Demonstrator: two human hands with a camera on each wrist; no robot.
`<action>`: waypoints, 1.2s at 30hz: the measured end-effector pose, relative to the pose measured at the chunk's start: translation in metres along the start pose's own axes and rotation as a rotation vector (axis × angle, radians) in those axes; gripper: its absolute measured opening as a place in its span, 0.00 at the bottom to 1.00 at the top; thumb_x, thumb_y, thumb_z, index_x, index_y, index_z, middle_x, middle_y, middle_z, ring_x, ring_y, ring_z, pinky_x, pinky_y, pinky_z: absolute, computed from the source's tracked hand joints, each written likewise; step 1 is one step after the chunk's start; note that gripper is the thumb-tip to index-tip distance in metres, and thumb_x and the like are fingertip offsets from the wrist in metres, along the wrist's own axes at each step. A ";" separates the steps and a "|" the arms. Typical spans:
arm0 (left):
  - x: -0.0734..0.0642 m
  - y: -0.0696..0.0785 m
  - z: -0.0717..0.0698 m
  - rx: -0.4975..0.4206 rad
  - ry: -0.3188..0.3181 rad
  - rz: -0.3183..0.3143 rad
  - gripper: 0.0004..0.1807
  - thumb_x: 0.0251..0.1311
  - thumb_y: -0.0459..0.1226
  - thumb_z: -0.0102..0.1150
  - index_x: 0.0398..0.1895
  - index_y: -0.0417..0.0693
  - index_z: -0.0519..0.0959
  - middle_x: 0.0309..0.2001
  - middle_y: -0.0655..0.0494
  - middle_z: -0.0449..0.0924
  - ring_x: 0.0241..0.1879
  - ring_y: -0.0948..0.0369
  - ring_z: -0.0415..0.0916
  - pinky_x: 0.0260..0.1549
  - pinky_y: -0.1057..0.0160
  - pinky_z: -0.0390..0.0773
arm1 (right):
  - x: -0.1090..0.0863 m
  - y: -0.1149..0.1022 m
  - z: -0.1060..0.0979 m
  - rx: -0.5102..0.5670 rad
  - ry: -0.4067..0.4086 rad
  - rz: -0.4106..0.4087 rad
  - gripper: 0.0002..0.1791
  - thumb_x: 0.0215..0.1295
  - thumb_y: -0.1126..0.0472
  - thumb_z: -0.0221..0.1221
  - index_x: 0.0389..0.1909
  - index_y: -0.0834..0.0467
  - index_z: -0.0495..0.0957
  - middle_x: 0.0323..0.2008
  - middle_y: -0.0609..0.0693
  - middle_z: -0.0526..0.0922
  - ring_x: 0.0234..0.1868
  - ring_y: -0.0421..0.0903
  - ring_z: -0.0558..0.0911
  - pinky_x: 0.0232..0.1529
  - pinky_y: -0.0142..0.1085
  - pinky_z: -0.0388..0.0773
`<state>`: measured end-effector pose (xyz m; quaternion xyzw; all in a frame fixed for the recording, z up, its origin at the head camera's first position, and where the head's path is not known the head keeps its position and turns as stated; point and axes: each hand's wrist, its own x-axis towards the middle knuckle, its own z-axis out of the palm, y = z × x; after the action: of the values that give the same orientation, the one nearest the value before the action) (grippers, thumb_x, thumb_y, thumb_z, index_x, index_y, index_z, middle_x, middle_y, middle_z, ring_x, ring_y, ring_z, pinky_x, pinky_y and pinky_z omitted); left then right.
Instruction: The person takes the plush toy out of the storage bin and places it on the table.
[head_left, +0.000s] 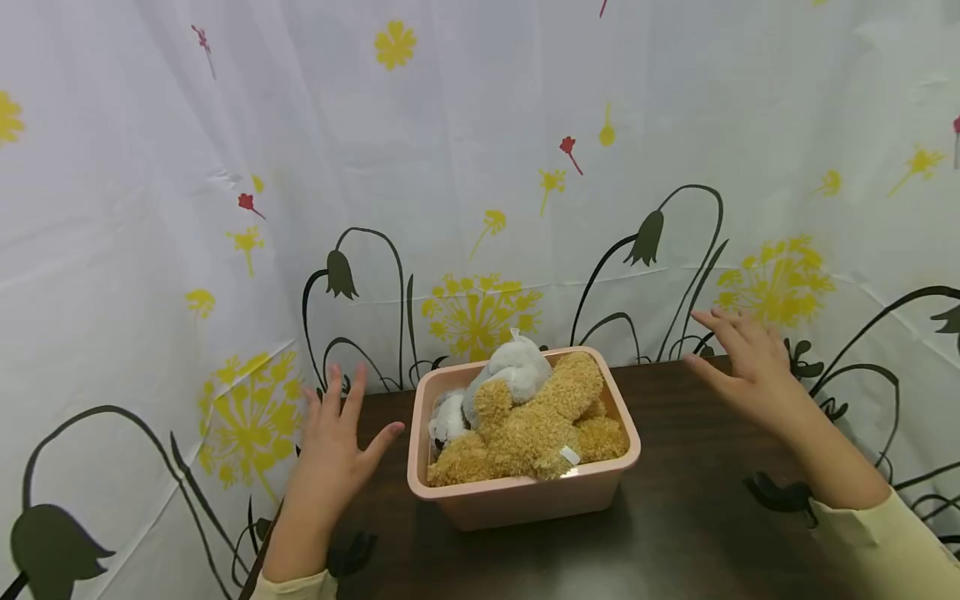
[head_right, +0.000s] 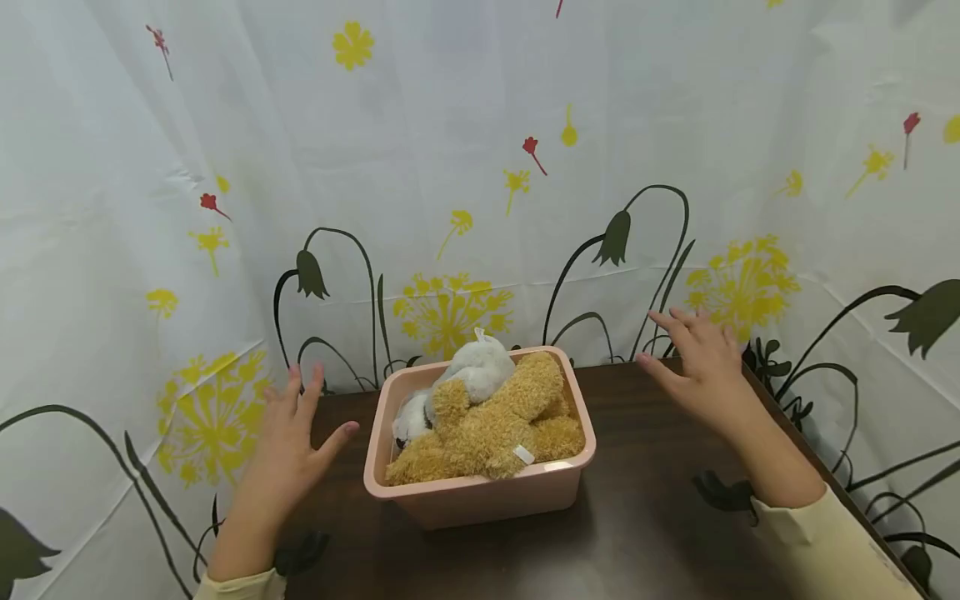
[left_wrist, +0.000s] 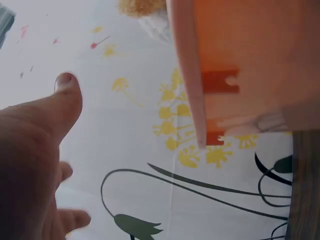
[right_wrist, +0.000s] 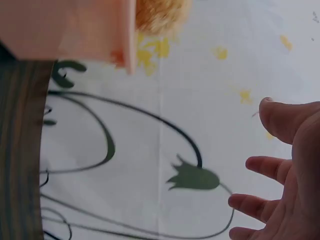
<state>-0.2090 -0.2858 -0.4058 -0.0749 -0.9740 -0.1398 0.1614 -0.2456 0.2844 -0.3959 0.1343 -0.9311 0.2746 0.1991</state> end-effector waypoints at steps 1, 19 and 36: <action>0.001 0.001 0.001 -0.029 -0.018 -0.001 0.59 0.74 0.65 0.61 0.92 0.63 0.34 0.89 0.34 0.31 0.81 0.17 0.30 0.67 0.11 0.51 | 0.002 -0.003 0.000 0.024 -0.009 -0.003 0.40 0.79 0.44 0.64 0.85 0.54 0.64 0.82 0.72 0.60 0.85 0.78 0.49 0.79 0.79 0.31; 0.020 -0.006 0.060 -0.455 -0.356 -0.014 0.55 0.79 0.61 0.56 0.90 0.73 0.27 0.91 0.44 0.30 0.88 0.34 0.39 0.77 0.22 0.54 | 0.015 -0.079 0.008 0.161 -0.161 -0.065 0.35 0.81 0.43 0.62 0.82 0.51 0.66 0.78 0.61 0.68 0.75 0.63 0.70 0.65 0.69 0.74; 0.018 -0.013 0.074 -0.604 -0.480 -0.050 0.47 0.82 0.62 0.49 0.89 0.80 0.31 0.88 0.37 0.49 0.83 0.32 0.57 0.74 0.26 0.63 | 0.107 -0.179 0.048 0.032 -0.558 -0.280 0.37 0.77 0.44 0.67 0.81 0.44 0.66 0.70 0.54 0.71 0.60 0.53 0.81 0.58 0.51 0.81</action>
<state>-0.2499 -0.2749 -0.4702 -0.1260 -0.9006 -0.4027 -0.1038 -0.2903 0.0963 -0.3028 0.3346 -0.9178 0.2114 -0.0302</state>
